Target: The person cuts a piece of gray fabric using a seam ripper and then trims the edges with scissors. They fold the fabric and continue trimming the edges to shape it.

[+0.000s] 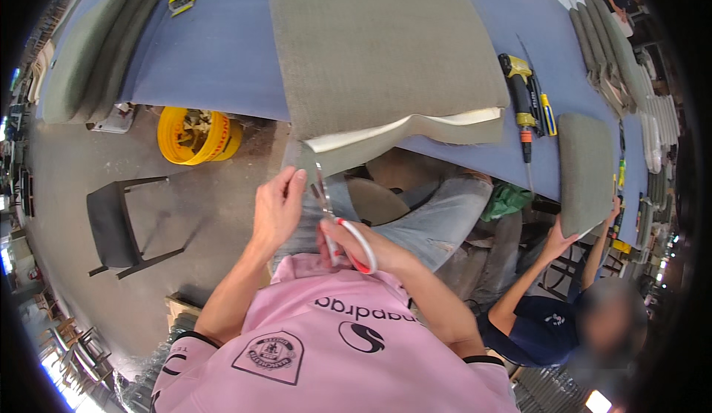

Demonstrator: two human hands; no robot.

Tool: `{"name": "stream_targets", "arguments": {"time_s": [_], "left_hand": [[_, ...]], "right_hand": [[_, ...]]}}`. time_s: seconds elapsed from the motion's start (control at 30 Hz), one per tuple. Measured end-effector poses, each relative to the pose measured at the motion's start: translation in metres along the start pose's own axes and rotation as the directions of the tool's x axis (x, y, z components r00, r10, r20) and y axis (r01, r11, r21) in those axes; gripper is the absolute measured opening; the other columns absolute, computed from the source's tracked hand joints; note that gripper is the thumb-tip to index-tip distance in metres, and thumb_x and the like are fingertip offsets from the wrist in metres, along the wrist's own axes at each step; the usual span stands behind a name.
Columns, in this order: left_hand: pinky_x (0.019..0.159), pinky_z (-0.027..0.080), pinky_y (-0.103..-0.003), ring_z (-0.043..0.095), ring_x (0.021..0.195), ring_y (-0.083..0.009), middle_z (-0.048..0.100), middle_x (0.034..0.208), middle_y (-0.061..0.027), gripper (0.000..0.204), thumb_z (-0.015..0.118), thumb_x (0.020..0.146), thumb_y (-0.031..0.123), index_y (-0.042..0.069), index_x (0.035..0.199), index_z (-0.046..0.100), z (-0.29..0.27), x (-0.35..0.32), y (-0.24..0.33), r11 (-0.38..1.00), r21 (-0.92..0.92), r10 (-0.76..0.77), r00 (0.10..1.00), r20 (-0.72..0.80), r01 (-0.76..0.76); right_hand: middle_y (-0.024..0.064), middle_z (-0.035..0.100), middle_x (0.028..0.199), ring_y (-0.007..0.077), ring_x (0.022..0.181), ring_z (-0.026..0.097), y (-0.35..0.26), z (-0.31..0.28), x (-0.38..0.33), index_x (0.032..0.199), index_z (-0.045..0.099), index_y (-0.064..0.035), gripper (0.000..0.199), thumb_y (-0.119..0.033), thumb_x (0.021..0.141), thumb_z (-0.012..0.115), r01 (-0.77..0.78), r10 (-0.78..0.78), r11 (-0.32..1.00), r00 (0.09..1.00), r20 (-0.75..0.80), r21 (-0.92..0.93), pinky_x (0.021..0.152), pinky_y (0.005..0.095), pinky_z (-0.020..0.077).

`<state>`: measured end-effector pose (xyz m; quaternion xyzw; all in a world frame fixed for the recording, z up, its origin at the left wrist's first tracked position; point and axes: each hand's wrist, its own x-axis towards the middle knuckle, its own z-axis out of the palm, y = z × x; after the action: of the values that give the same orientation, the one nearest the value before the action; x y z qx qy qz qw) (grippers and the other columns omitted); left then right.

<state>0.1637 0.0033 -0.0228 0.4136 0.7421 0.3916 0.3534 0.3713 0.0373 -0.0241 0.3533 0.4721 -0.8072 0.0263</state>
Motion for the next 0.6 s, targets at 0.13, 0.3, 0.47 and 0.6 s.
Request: {"name": "stream_targets", "arguments": {"time_s": [0.13,0.3,0.47,0.6], "left_hand": [[0.058,0.040,-0.041,0.035,0.061,-0.0228,0.043,0.067,-0.0181,0.038,0.060,0.110,0.025,-0.003,0.086,0.053,-0.001,0.001,-0.004,0.997,0.065,0.044,0.999,-0.028,-0.042],[0.058,0.041,-0.042,0.039,0.060,-0.0284,0.045,0.068,-0.0193,0.037,0.060,0.111,0.025,-0.002,0.086,0.054,-0.006,-0.002,-0.001,0.994,0.100,0.042,0.999,-0.016,-0.040],[0.059,0.042,-0.044,0.043,0.060,-0.0346,0.048,0.069,-0.0213,0.035,0.061,0.109,0.022,-0.001,0.085,0.054,-0.008,0.001,0.004,0.993,0.106,0.053,0.999,-0.009,-0.052],[0.059,0.043,-0.046,0.050,0.061,-0.0391,0.052,0.070,-0.0224,0.034,0.063,0.107,0.020,-0.001,0.083,0.054,-0.006,0.002,0.008,0.982,0.156,0.107,0.994,-0.016,-0.103]], "right_hand": [[0.0073,0.066,0.080,0.0158,0.071,0.058,0.001,0.015,0.018,0.096,0.062,-0.0049,0.064,-0.062,0.114,0.039,0.106,-0.106,0.994,0.994,0.011,-0.027,0.067,0.0321,0.0471],[0.0066,0.067,0.079,0.0160,0.072,0.063,0.012,0.024,0.023,0.096,0.062,-0.0055,0.057,-0.055,0.116,0.041,0.142,-0.145,0.988,0.987,-0.063,-0.058,0.071,0.0316,0.0460],[0.0088,0.061,0.065,0.0187,0.063,0.062,0.018,0.022,0.024,0.080,0.061,-0.0035,0.065,-0.054,0.116,0.041,0.170,-0.170,0.984,0.985,-0.018,0.044,0.062,0.0339,0.0461],[0.0079,0.059,0.062,0.0199,0.059,0.059,0.022,0.022,0.025,0.078,0.059,-0.0062,0.063,-0.055,0.114,0.043,0.129,-0.230,0.843,0.964,0.134,0.523,0.061,0.0342,0.0459]]}}
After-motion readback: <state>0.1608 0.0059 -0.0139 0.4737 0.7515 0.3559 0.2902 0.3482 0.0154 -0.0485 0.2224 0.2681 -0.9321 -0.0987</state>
